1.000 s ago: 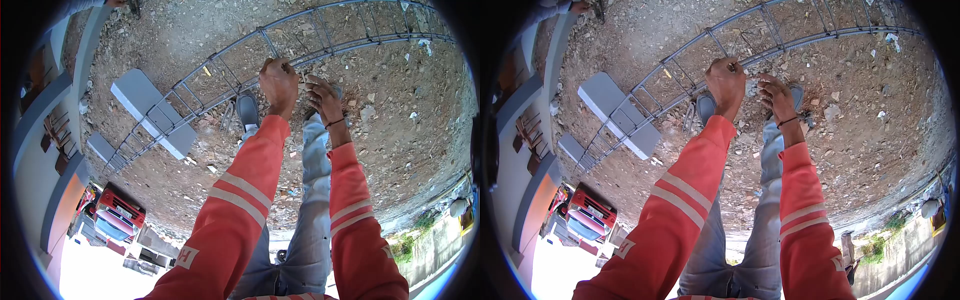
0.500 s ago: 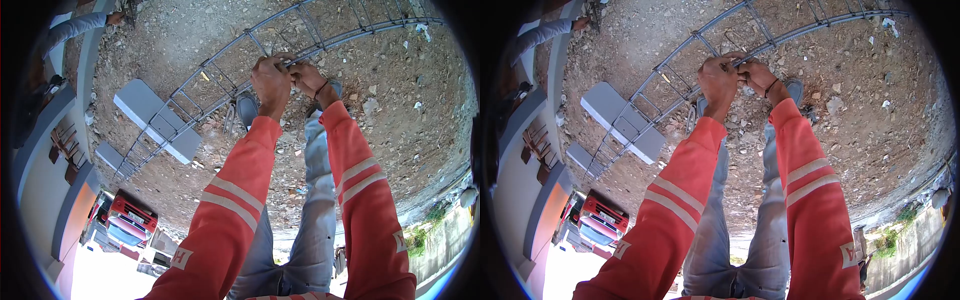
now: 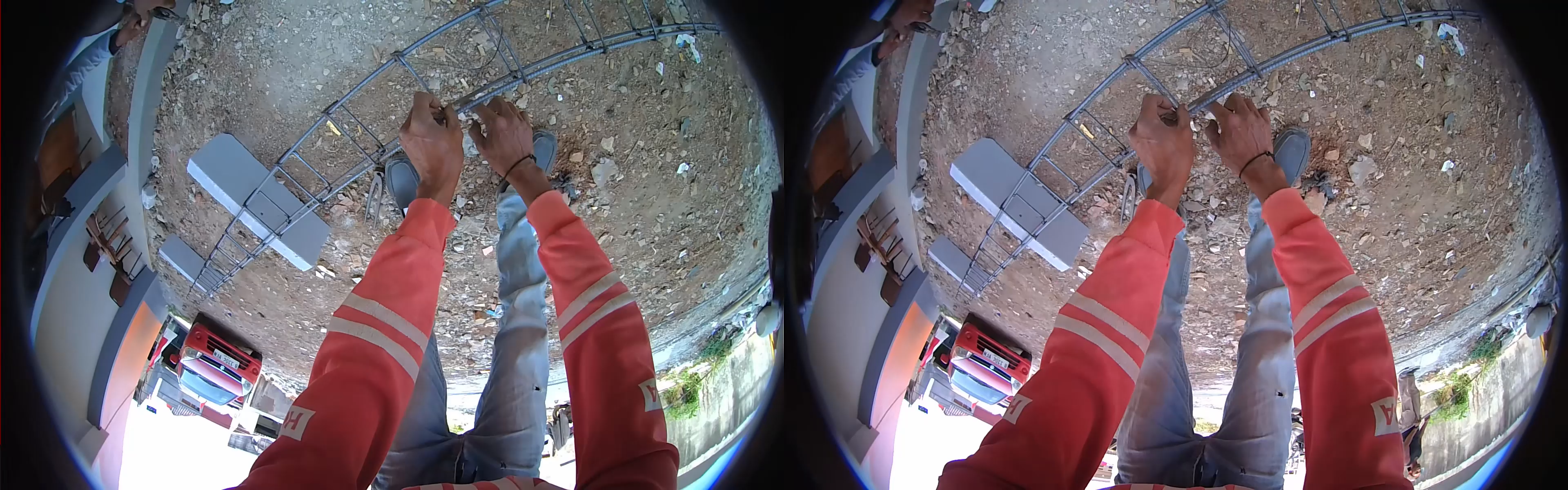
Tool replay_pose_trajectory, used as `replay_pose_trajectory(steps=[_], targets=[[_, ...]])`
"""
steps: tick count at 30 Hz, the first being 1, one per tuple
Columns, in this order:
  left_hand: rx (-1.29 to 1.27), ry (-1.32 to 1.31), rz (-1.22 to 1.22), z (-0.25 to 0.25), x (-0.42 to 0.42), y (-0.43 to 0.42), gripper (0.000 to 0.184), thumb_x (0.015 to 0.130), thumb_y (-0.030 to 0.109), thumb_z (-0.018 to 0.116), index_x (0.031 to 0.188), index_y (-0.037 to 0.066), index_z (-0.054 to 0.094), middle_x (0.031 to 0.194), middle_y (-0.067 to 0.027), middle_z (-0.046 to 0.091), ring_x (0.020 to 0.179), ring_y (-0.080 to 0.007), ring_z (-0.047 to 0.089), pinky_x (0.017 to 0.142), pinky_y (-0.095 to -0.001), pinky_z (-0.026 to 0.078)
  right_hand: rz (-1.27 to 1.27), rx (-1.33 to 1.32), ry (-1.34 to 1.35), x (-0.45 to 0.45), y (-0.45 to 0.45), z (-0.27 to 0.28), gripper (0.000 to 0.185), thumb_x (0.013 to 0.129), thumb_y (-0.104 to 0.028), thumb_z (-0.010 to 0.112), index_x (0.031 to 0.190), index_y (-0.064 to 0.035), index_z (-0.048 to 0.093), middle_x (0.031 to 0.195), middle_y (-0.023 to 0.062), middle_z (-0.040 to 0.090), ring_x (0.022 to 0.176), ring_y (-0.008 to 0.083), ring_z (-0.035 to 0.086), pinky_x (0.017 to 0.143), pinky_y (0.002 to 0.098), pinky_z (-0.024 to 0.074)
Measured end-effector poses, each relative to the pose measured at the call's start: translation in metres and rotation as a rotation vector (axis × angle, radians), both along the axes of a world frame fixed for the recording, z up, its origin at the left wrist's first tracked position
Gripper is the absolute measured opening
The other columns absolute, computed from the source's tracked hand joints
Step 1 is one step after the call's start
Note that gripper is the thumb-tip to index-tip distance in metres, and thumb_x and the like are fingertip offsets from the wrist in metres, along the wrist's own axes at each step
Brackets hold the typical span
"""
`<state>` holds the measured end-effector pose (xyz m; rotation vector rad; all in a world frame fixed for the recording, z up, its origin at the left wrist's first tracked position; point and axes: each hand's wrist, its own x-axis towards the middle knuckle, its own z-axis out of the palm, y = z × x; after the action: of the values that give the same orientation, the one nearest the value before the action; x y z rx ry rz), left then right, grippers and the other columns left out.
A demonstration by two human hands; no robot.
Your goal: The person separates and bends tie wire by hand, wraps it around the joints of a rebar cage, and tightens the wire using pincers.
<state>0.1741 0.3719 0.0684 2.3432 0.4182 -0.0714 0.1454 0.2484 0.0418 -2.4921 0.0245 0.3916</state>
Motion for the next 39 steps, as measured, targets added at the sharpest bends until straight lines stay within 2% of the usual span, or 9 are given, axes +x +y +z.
replay_pose_trajectory(steps=[4, 8, 14, 19, 22, 25, 33, 35, 39], targets=[[-0.037, 0.068, -0.007, 0.009, -0.006, 0.004, 0.019, 0.076, 0.010, 0.076, 0.074, 0.001, 0.059, 0.067, -0.0130, 0.068, 0.061, -0.0230, 0.067, 0.059, -0.0346, 0.051, -0.065, -0.207, -0.025, -0.015, 0.015, 0.040, 0.021, 0.080, -0.020, 0.067, 0.100, -0.0142, 0.067, 0.104, 0.0071, 0.060, 0.114, 0.0245, 0.053, 0.097, 0.0477, 0.0389], [-0.160, 0.027, 0.049, 0.010, -0.019, 0.005, 0.022, 0.079, 0.015, 0.075, 0.078, -0.004, 0.064, 0.067, -0.0121, 0.068, 0.062, -0.0189, 0.066, 0.059, -0.0333, 0.050, -0.014, -0.225, -0.340, -0.013, 0.016, 0.045, 0.013, 0.081, -0.019, 0.066, 0.090, -0.0104, 0.066, 0.097, 0.0095, 0.064, 0.104, 0.0244, 0.060, 0.095, 0.0472, 0.0401], [-0.354, 0.300, 0.345, -0.001, -0.033, 0.015, 0.014, 0.081, 0.009, 0.070, 0.085, -0.004, 0.071, 0.074, -0.0121, 0.068, 0.059, -0.0206, 0.063, 0.057, -0.0339, 0.050, -0.014, -0.020, 0.274, -0.002, 0.010, 0.042, 0.010, 0.083, -0.018, 0.065, 0.081, -0.0092, 0.060, 0.076, 0.0094, 0.064, 0.081, 0.0270, 0.065, 0.102, 0.0477, 0.0355], [-0.882, 0.542, 0.670, 0.008, -0.019, 0.017, 0.010, 0.089, 0.011, 0.067, 0.089, 0.001, 0.069, 0.074, -0.0048, 0.064, 0.059, -0.0125, 0.057, 0.056, -0.0244, 0.048, 0.357, -0.079, -0.150, -0.001, -0.012, 0.035, 0.010, 0.086, -0.013, 0.058, 0.084, -0.0063, 0.065, 0.083, 0.0114, 0.069, 0.084, 0.0279, 0.068, 0.078, 0.0468, 0.0535], [-1.048, 0.702, 0.859, 0.008, -0.014, 0.022, 0.008, 0.090, 0.011, 0.066, 0.092, 0.003, 0.067, 0.075, -0.0038, 0.062, 0.063, -0.0117, 0.057, 0.056, -0.0253, 0.048, 0.135, 0.282, 0.154, -0.008, -0.011, 0.010, 0.011, 0.085, -0.010, 0.056, 0.089, -0.0042, 0.065, 0.087, 0.0105, 0.069, 0.086, 0.0280, 0.068, 0.067, 0.0450, 0.0567], [-1.159, 0.835, 0.893, 0.008, -0.011, 0.030, 0.008, 0.089, 0.012, 0.067, 0.091, 0.004, 0.066, 0.079, -0.0029, 0.062, 0.065, -0.0123, 0.057, 0.056, -0.0262, 0.047, -0.140, 0.475, 0.459, -0.029, 0.026, 0.012, 0.011, 0.085, -0.011, 0.058, 0.091, -0.0049, 0.064, 0.086, 0.0099, 0.067, 0.086, 0.0280, 0.067, 0.079, 0.0476, 0.0508], [-1.009, 1.057, 0.629, 0.004, 0.000, 0.046, 0.018, 0.085, 0.016, 0.073, 0.100, 0.010, 0.065, 0.099, -0.0010, 0.063, 0.090, -0.0171, 0.057, 0.076, -0.0352, 0.046, -0.018, -0.038, -0.038, -0.032, 0.021, 0.053, 0.010, 0.085, -0.016, 0.063, 0.091, -0.0078, 0.061, 0.079, 0.0079, 0.061, 0.084, 0.0272, 0.065, 0.111, 0.0547, 0.0253], [-1.160, 1.019, 0.680, 0.000, -0.006, 0.048, 0.021, 0.085, 0.015, 0.072, 0.103, 0.008, 0.063, 0.103, -0.0031, 0.065, 0.098, -0.0206, 0.059, 0.087, -0.0371, 0.046, 0.262, -0.057, -0.261, -0.032, 0.005, 0.058, 0.012, 0.084, -0.018, 0.063, 0.087, -0.0065, 0.059, 0.082, 0.0083, 0.063, 0.083, 0.0280, 0.065, 0.102, 0.0561, 0.0343], [-1.291, 1.025, 0.703, -0.004, -0.009, 0.044, 0.024, 0.085, 0.013, 0.071, 0.106, 0.006, 0.061, 0.107, -0.0052, 0.066, 0.107, -0.0243, 0.060, 0.096, -0.0400, 0.046, 0.298, 0.110, 0.394, -0.065, -0.012, 0.042, 0.022, 0.091, -0.024, 0.062, 0.081, -0.0054, 0.055, 0.070, 0.0111, 0.060, 0.068, 0.0299, 0.065, 0.075, 0.0523, 0.0489]])
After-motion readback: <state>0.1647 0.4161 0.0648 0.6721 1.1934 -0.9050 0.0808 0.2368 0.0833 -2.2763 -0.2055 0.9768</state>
